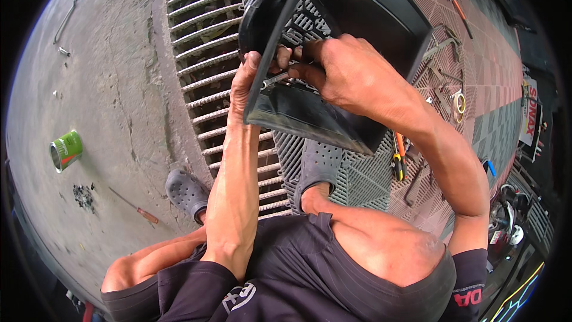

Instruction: The person sits on the floor and uses a wrench to tighten bolts on a black plastic housing with a honeycomb interior. The person rotates the housing to access different bolt locations and continues tightening throughout the clip.

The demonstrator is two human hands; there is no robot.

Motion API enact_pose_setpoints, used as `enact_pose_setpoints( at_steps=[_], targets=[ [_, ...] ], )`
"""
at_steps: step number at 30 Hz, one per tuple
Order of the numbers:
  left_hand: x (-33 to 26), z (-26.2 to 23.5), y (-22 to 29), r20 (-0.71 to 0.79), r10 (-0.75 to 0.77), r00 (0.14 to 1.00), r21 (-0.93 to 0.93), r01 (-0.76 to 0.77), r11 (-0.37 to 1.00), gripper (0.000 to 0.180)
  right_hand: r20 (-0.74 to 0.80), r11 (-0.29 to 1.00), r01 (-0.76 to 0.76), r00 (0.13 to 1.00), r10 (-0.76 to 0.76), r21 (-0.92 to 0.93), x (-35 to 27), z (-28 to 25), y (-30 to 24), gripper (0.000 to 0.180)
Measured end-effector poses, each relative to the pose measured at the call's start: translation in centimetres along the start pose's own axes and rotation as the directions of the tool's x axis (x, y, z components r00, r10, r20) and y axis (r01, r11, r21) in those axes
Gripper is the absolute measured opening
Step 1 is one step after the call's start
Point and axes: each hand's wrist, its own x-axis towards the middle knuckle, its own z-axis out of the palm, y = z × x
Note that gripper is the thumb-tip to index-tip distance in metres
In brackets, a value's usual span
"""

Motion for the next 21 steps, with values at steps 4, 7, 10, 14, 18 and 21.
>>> enact_pose_setpoints(
  at_steps=[4,7,10,14,18,21],
  targets=[
    [0.7,-0.6,-0.4,0.155,0.037,0.987,-0.248,0.003,0.969,0.052,-0.055,0.995,0.086,0.995,-0.082,0.06,-0.1,0.2,0.2,0.031],
    [0.9,-0.1,-0.7,0.174,0.06,0.983,-0.244,-0.016,0.97,0.051,-0.051,0.993,0.088,0.995,-0.084,0.081,-0.2,0.1,0.2,0.028],
    [0.5,1.4,-0.9,0.111,0.028,0.993,-0.224,-0.003,0.975,0.05,-0.031,0.994,0.009,1.0,-0.005,0.109,-1.0,0.4,0.6,0.029],
    [0.7,2.5,-0.9,0.054,0.061,0.997,-0.211,-0.048,0.976,0.045,0.065,0.957,-0.143,0.989,0.131,0.252,-2.1,0.7,-0.9,0.032],
    [0.8,2.7,-0.6,0.031,0.006,1.0,-0.14,-0.002,0.99,0.045,0.207,0.898,-0.285,0.952,0.225,0.335,-2.5,-0.3,-1.3,0.032],
    [0.9,3.0,-0.2,0.023,-0.011,1.0,-0.051,0.013,0.999,0.049,0.176,0.901,-0.253,0.963,0.202,0.351,-3.1,-1.1,-1.5,0.031]
  ],
)
